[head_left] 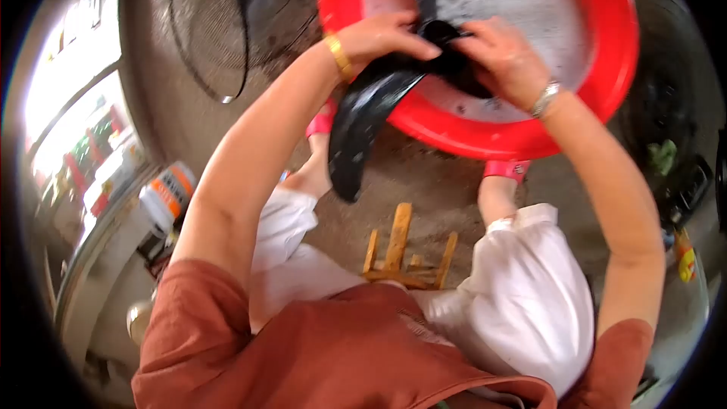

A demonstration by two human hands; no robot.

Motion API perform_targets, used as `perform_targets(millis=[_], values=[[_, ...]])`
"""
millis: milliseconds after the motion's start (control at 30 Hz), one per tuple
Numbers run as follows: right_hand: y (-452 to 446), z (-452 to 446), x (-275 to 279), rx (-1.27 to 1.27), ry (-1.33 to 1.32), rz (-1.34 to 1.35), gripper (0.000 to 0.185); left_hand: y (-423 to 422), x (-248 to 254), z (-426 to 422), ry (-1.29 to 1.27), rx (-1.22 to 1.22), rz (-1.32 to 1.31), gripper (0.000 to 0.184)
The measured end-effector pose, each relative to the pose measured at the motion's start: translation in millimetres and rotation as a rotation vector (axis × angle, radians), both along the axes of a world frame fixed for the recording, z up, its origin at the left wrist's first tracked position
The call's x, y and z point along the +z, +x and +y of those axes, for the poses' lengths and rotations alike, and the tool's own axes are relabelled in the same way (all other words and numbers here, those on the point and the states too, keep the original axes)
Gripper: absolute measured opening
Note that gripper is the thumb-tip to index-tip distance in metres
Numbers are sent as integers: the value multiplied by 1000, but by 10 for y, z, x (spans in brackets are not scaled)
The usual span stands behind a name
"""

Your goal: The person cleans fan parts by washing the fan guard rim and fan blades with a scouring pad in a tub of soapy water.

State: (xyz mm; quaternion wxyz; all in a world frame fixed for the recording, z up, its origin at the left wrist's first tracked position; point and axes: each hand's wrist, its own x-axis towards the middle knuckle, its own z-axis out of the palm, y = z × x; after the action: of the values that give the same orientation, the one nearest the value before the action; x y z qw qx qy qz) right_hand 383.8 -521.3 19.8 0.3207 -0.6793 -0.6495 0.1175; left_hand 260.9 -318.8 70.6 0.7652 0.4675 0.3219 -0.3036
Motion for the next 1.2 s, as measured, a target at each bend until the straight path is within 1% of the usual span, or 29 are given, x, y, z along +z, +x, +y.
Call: perform_targets(millis=[33,67,100,133,167,200,233,300,367,400,500,533,633,667,767,867,933,1033,1067,1133,1200], values=[[16,-8,28,40,-151,-59,48,-27,-146,53,61,-75,-11,46],[7,17,58,24,-303,-108,49,0,-71,69,74,-118,-38,42],[37,86,196,55,-403,-138,50,22,6,73,169,-173,-22,42],[52,96,167,48,-367,-217,50,7,-169,123,175,-209,-47,46],[90,98,65,72,-327,-196,48,26,-101,122,186,-212,-38,49],[109,77,18,110,-374,-115,45,11,-194,50,59,-53,-161,19],[119,64,2,133,-391,-94,45,44,-217,109,-19,-123,-53,31],[129,46,-23,160,-385,30,43,40,-378,98,118,-196,26,50],[143,54,8,193,-405,43,41,23,-251,100,176,-213,5,52],[146,60,40,207,-420,47,40,22,-201,115,188,-222,-13,60],[118,109,110,236,-360,344,37,3,-268,148,394,-165,-124,68],[65,90,99,198,-327,387,35,-11,-263,157,375,-173,-117,70],[36,105,45,199,-319,434,33,-10,-280,200,321,-203,-102,74],[49,125,53,203,-333,377,33,7,-303,212,402,-226,-91,72],[130,194,87,212,-381,162,32,74,-309,242,451,-236,-118,66],[203,255,149,241,-418,-91,31,122,-199,244,467,-281,-97,61],[240,296,192,267,-406,-228,29,160,-186,240,410,-278,-84,57],[282,357,224,302,-140,-470,26,184,-123,224,336,-275,-51,50],[292,346,204,312,-123,-522,25,181,-50,229,322,-285,-63,48],[246,304,181,214,-210,-490,25,191,97,288,301,-305,-96,44],[184,296,233,215,-202,-494,26,214,217,348,286,-324,-134,40]])
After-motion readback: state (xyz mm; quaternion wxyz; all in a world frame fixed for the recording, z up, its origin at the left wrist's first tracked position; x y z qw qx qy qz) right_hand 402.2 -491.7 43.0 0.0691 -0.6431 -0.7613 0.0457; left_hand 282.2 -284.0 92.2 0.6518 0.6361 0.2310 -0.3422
